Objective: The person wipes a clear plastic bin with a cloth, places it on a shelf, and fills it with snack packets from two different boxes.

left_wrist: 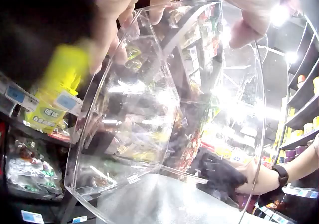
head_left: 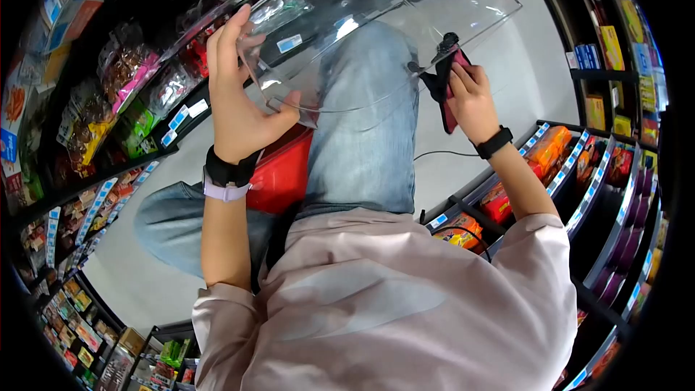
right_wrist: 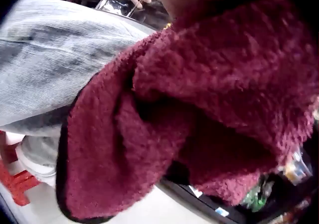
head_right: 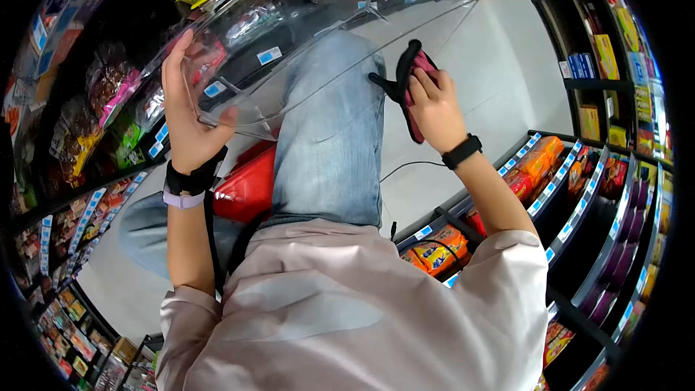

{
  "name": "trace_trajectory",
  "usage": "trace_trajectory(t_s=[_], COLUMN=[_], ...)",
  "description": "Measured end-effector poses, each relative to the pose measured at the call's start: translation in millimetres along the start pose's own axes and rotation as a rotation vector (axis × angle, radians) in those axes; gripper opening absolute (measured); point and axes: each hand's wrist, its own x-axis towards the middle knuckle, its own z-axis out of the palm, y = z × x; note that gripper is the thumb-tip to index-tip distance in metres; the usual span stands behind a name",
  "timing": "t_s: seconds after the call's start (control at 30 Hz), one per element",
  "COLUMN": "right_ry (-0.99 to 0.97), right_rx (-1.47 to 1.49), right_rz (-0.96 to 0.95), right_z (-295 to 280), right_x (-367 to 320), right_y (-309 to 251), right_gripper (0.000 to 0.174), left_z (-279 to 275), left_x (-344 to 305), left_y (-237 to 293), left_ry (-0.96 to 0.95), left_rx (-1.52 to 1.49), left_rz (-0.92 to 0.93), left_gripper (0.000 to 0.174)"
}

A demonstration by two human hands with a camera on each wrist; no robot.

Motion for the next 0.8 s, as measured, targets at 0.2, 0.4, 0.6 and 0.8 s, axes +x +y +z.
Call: trace_trajectory(t_s=[0.2,0.4,0.6,0.8], right_ry=[-0.102,-0.035,0.146,0.055], right_rx=[0.197,0.867,2.144,1.968], right_rz=[0.349,1.018,1.326,1.324], right_z=[8,-37,-42,-8], right_x=[-73,-73,-18,25], right_y=[13,-8,-22,-28], right_gripper=[0.013,0.008,0.020,0.028], left_z=[-7,-9,-5,-3], left_x=[-5,-21,-26,-29], left_y=[-17,-40,-36,-19], left_ry=[0.057,0.111,0.131,0.108], left_rx=[-0.201,-0.491,-0.501,-0.274], left_rz=[-0.148,-0.225,-0.235,-0.102], left_gripper=[0.085,0.085,0.088,0.093])
